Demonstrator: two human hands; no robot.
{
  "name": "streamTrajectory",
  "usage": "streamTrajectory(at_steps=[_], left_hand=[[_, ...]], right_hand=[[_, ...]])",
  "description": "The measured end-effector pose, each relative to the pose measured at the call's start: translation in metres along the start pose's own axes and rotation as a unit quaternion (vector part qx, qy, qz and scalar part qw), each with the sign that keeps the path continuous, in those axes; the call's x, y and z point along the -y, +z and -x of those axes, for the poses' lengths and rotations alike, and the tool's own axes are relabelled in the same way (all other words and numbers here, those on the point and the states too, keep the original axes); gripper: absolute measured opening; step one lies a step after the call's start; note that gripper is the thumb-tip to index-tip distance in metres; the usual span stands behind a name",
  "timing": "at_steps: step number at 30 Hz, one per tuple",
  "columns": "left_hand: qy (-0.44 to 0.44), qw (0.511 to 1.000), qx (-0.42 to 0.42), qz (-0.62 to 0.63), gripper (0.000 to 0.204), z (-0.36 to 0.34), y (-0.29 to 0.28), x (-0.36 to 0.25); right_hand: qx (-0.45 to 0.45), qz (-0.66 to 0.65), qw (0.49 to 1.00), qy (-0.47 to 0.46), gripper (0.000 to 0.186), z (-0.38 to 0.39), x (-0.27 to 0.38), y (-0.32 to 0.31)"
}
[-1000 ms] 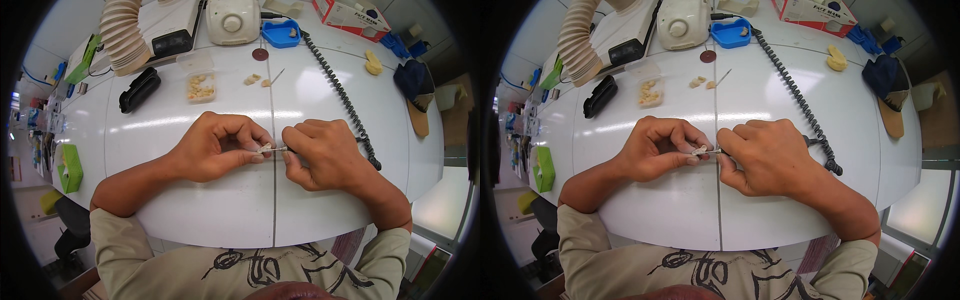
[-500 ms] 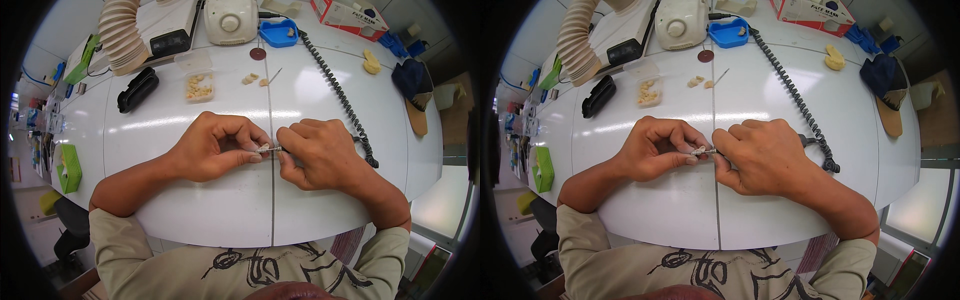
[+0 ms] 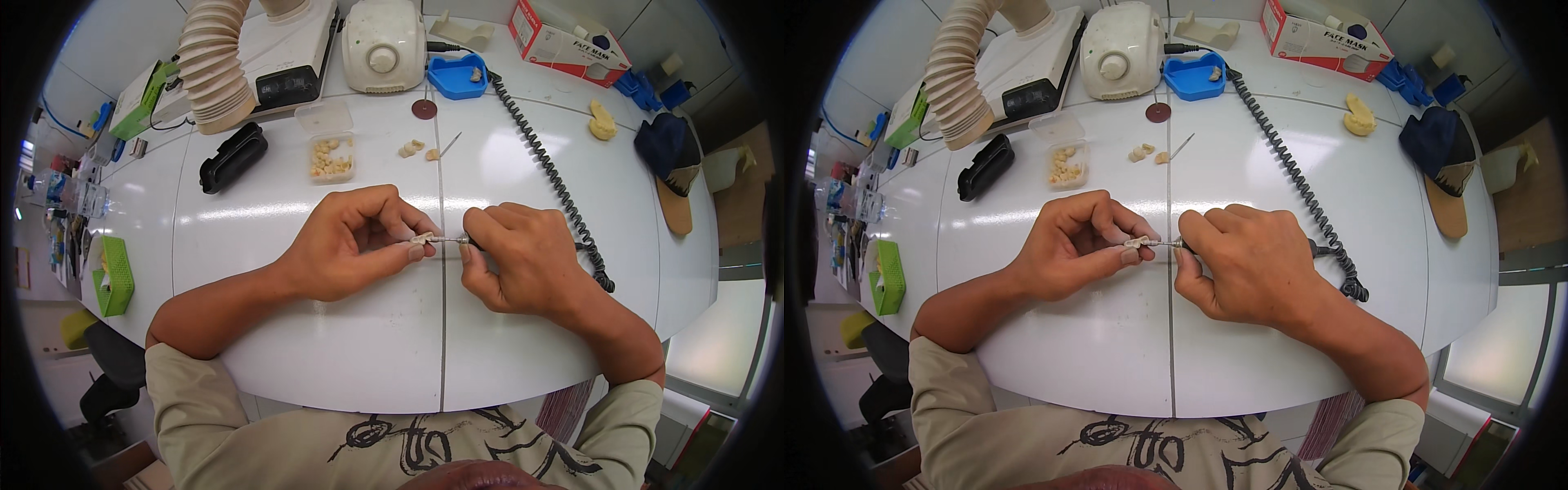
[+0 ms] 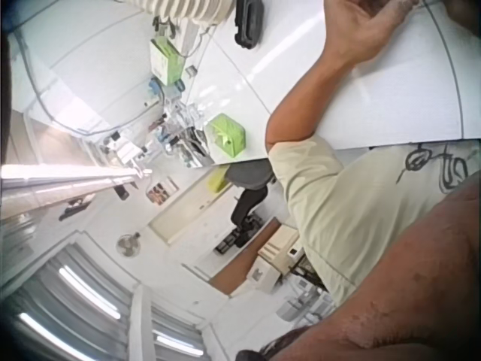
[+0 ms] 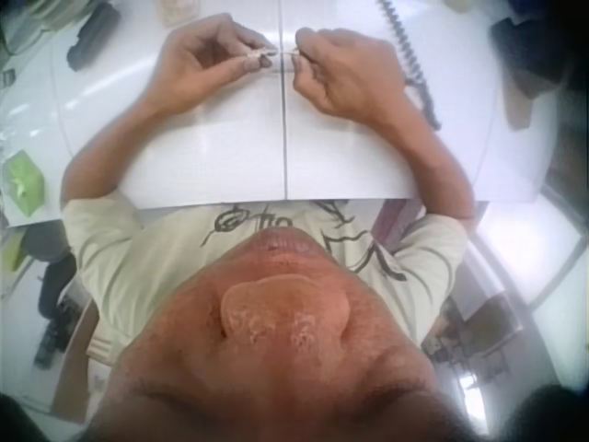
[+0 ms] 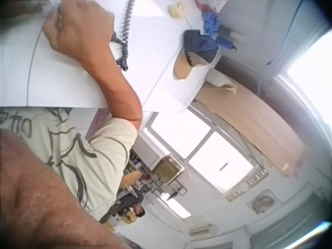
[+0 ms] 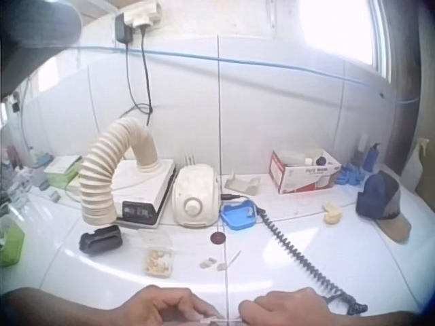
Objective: The person holds a dental crown and uses a rotary tool to shape its surface while working over a bench.
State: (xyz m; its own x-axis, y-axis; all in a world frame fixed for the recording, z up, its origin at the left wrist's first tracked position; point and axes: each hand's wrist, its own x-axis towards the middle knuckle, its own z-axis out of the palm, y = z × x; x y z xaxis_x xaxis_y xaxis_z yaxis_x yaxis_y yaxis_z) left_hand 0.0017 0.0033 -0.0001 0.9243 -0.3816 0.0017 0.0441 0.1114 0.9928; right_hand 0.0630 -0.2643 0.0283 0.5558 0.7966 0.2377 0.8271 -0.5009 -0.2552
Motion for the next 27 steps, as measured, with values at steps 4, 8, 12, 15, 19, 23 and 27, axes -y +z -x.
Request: streamTrajectory(at_steps=[4, 8, 12, 15, 19, 23, 27], left_hand=[[-0.015, 1.0, -0.01, 0.017, 0.023, -0.0006, 0.0006, -0.0005], [-0.019, 1.0, -0.011, 0.021, 0.023, -0.001, 0.0012, -0.0009], [-0.004, 1.0, -0.009, 0.016, 0.023, -0.0018, 0.0012, -0.0002], [0.012, 1.0, -0.006, 0.01, 0.023, -0.0026, 0.0007, 0.0029], [0.038, 0.998, 0.007, -0.042, 0.022, -0.0019, -0.0026, 0.0038], [0.029, 0.998, 0.009, -0.05, 0.021, -0.0019, -0.0022, 0.0039], [0.002, 0.997, -0.018, -0.074, 0.021, -0.0008, 0.0015, 0.0036]], right_hand=[[0.003, -0.003, 1.0, -0.002, 0.017, 0.0, -0.0008, 0.0009], [-0.001, -0.003, 1.0, -0.007, 0.017, 0.0, -0.0014, 0.0016], [0.006, -0.004, 1.0, -0.005, 0.017, -0.0001, -0.0013, 0.0012], [0.006, -0.004, 1.0, -0.006, 0.017, 0.0003, -0.0014, 0.0008], [0.007, 0.0, 1.0, -0.009, 0.017, -0.0004, 0.0, 0.0001], [-0.004, -0.002, 1.0, -0.012, 0.018, -0.0001, 0.0002, 0.0021], [-0.008, 0.007, 1.0, 0.012, 0.019, -0.0008, 0.0023, 0.0036]])
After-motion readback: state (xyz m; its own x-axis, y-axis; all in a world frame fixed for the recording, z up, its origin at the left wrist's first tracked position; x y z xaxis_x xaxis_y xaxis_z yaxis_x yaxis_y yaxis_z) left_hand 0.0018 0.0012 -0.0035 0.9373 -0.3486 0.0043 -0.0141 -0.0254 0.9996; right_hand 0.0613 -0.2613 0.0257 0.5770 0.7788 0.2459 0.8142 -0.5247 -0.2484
